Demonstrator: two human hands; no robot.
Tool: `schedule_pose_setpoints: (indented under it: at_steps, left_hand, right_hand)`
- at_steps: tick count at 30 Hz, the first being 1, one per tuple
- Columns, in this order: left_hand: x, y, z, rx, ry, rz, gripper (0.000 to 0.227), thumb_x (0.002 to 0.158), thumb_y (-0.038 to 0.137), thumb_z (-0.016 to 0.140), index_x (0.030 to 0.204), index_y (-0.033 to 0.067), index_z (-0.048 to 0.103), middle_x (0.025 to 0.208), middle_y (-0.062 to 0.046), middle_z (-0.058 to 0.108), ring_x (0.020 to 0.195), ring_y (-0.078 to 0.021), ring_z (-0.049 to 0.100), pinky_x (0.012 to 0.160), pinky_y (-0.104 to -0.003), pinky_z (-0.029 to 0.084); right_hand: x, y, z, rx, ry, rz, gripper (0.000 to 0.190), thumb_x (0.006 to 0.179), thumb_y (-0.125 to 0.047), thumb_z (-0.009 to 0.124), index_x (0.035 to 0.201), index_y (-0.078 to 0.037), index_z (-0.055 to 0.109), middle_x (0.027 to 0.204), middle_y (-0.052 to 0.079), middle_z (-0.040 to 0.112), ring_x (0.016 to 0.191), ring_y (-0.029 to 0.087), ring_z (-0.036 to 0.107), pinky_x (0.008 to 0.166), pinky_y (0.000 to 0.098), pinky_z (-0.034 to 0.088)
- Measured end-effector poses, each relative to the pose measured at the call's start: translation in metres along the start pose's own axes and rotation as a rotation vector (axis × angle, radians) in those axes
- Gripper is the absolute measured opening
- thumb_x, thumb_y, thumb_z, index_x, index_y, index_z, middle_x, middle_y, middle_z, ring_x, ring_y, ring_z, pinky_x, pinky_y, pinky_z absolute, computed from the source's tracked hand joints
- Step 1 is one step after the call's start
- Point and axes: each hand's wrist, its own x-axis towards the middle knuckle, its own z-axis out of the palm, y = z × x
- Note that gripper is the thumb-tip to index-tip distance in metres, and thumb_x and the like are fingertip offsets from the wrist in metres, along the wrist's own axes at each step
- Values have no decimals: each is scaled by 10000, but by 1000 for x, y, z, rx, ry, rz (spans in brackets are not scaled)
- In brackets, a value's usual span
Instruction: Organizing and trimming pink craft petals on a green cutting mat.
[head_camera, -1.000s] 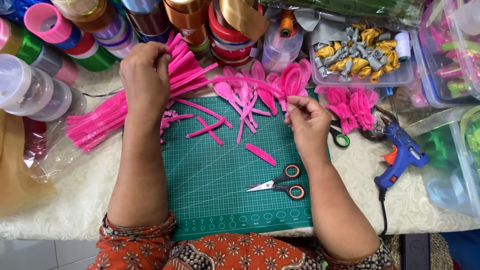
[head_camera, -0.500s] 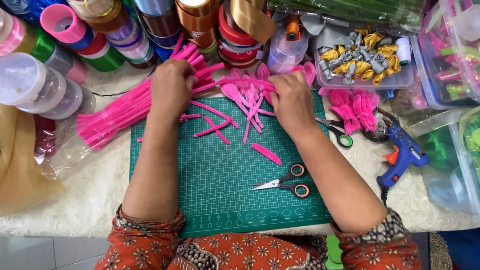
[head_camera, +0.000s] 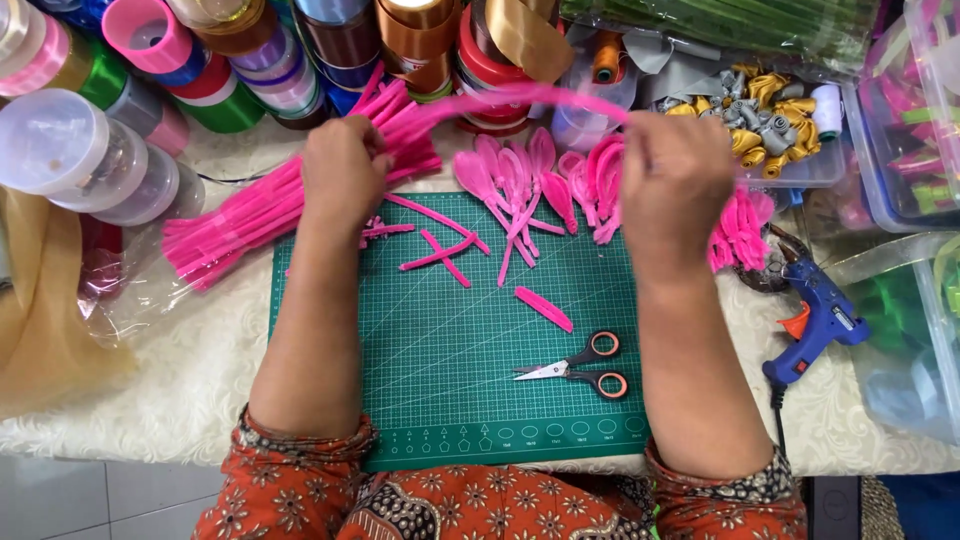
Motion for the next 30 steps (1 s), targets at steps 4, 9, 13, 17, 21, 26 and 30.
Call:
schedule_pose_setpoints:
  at_steps: [4,9,13,17,21,26,30]
  left_hand:
    - [-31,88,-119,-251,153,54,141,1032,143,705,926,59,745,765,-52,723,647,-161,606,588,-350,500]
    - [-67,139,-165,-679,-645,564,377,1020,341,521,1177,59,714,1033,-56,780,895,-162,720,729,-305,546]
    - [-67,170,-130,-1046,-345,248,594,1042,503,318,1397,54,479,1526,-241,448,1407,-403,491,1124,-547,500]
    - [-63,164,-131,-1451,30,-82,355,1093,296,352,1332,79,500,965,-64,650,867,-196,634,775,-323,550]
    - [-52,130,-140,-1537,284,-147,238,1119,267,351,1149,124,539,721,37,444,559,-72,361,456,-215,272]
    - [-60,125,-169,-1438,351,-144,390,990,492,476,1109,137,586,725,63,378,553,-54,336,457,-209,255]
    - [-73,127,-179,-1326,297,108,311,1090,434,484,1180,148,568,827,31,396,586,-36,282,457,-181,214]
  right_hand:
    - [21,-11,-48,118,36,83,131,934,165,833,1012,60,822,923,181,712,823,273,667,639,353,533]
    - [27,-56,-71,545,-116,345,102,1027,159,752,1107,97,741,920,196,717,763,218,658,569,267,528]
    - [9,-95,-68,697,-260,410,210,956,65,753,1153,1,721,850,85,706,682,141,643,608,265,573]
    - [-7,-114,-65,900,-537,309,106,931,41,663,989,-45,684,848,75,722,728,166,684,657,283,553]
    - [-7,-124,-76,1121,-770,155,121,933,0,701,1035,-29,757,917,86,721,761,165,684,667,263,563]
    - [7,-132,-105,1277,-858,57,406,897,-178,802,1262,-55,672,980,43,664,854,145,600,709,271,499]
    - [17,-139,-125,1509,-678,-119,262,1077,-115,622,1312,0,613,1117,172,710,1013,271,716,899,320,638]
